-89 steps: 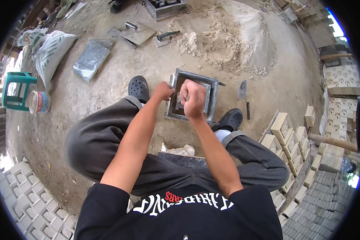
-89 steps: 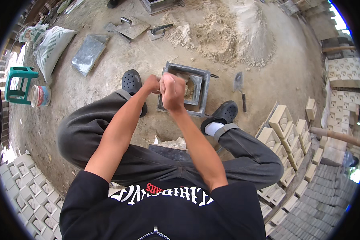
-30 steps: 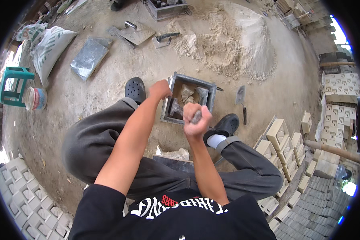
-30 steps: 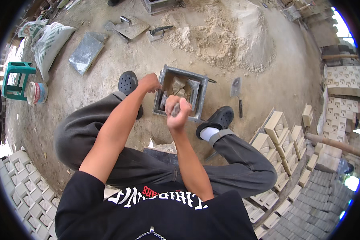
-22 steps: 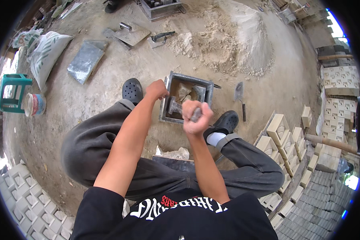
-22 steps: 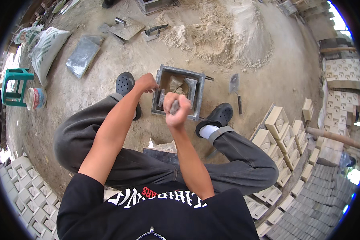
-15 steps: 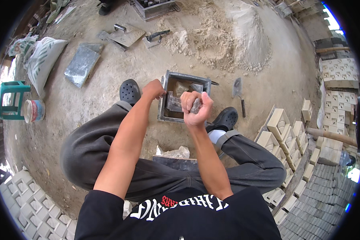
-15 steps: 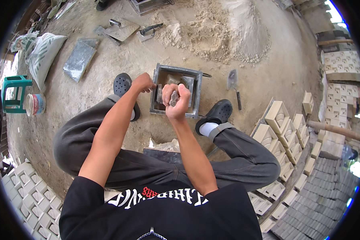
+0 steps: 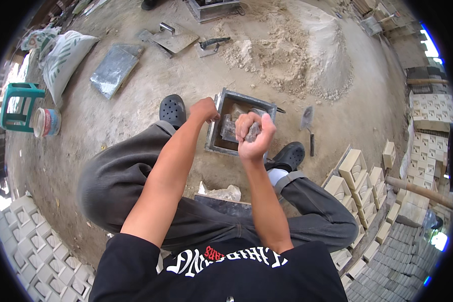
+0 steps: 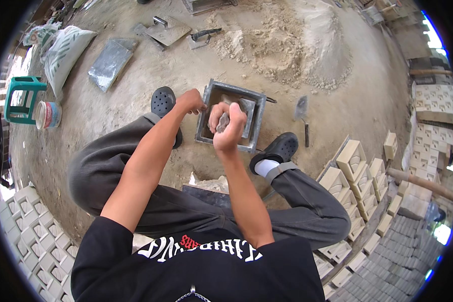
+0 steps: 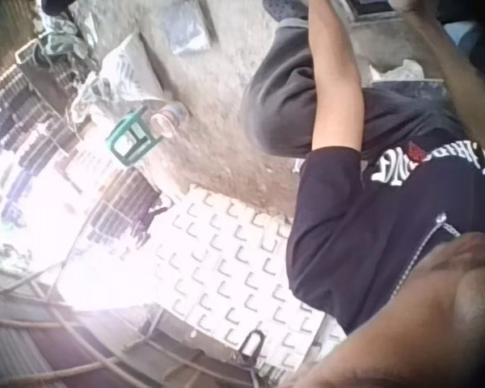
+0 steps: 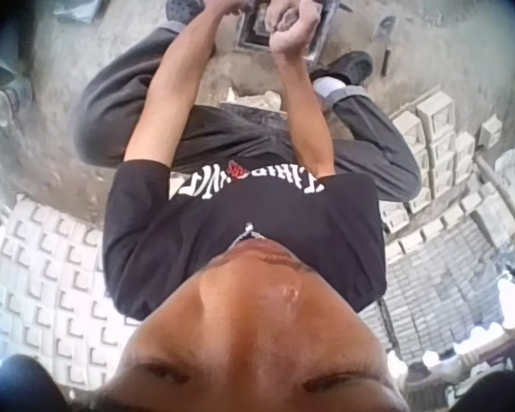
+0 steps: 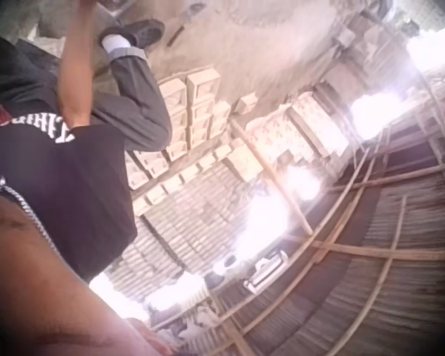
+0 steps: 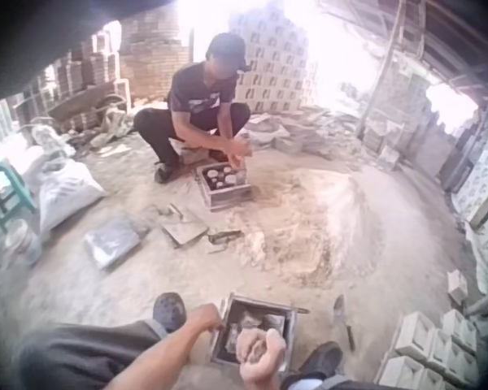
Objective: The person shapes a block of material inside a metal mold by hand and with a tool, then removes the mold.
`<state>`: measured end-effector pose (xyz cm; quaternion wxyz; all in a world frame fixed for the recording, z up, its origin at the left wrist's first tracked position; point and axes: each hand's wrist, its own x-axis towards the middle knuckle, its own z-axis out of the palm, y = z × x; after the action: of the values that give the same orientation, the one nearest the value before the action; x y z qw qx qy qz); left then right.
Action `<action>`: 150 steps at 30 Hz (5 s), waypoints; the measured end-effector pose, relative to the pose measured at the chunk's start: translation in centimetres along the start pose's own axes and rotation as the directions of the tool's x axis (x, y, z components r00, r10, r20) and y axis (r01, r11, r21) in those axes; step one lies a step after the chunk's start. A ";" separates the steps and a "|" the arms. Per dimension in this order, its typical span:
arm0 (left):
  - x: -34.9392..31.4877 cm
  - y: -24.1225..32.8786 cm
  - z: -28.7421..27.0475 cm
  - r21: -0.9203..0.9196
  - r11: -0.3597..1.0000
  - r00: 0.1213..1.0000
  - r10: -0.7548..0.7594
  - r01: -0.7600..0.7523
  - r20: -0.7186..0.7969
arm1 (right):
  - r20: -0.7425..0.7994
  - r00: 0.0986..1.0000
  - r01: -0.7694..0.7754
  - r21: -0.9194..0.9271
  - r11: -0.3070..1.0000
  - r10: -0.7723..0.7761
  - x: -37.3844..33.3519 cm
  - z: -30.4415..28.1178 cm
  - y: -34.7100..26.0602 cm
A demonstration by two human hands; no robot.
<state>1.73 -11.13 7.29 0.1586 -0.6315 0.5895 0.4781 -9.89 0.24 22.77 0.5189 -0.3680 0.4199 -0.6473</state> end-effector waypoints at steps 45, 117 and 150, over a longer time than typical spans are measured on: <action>-0.8 0.6 -1.0 0.047 0.999 0.999 0.015 -0.016 0.029 | -0.009 0.999 0.032 0.000 0.999 -0.032 -1.8 -0.7 2.1; 0.9 -0.3 0.0 0.063 0.997 0.998 0.052 -0.050 -0.036 | -0.031 0.993 -0.109 0.037 0.993 0.111 5.2 -0.6 1.6; -0.1 -4.1 14.1 -0.601 0.794 0.897 -0.192 -0.097 -0.399 | -0.057 0.997 -0.053 0.030 0.998 0.055 7.8 -2.4 0.6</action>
<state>-0.50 0.69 -1.06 -0.1771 -0.7545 0.4087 0.4820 -13.36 -7.11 21.66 0.5291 -0.3301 0.4351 -0.6495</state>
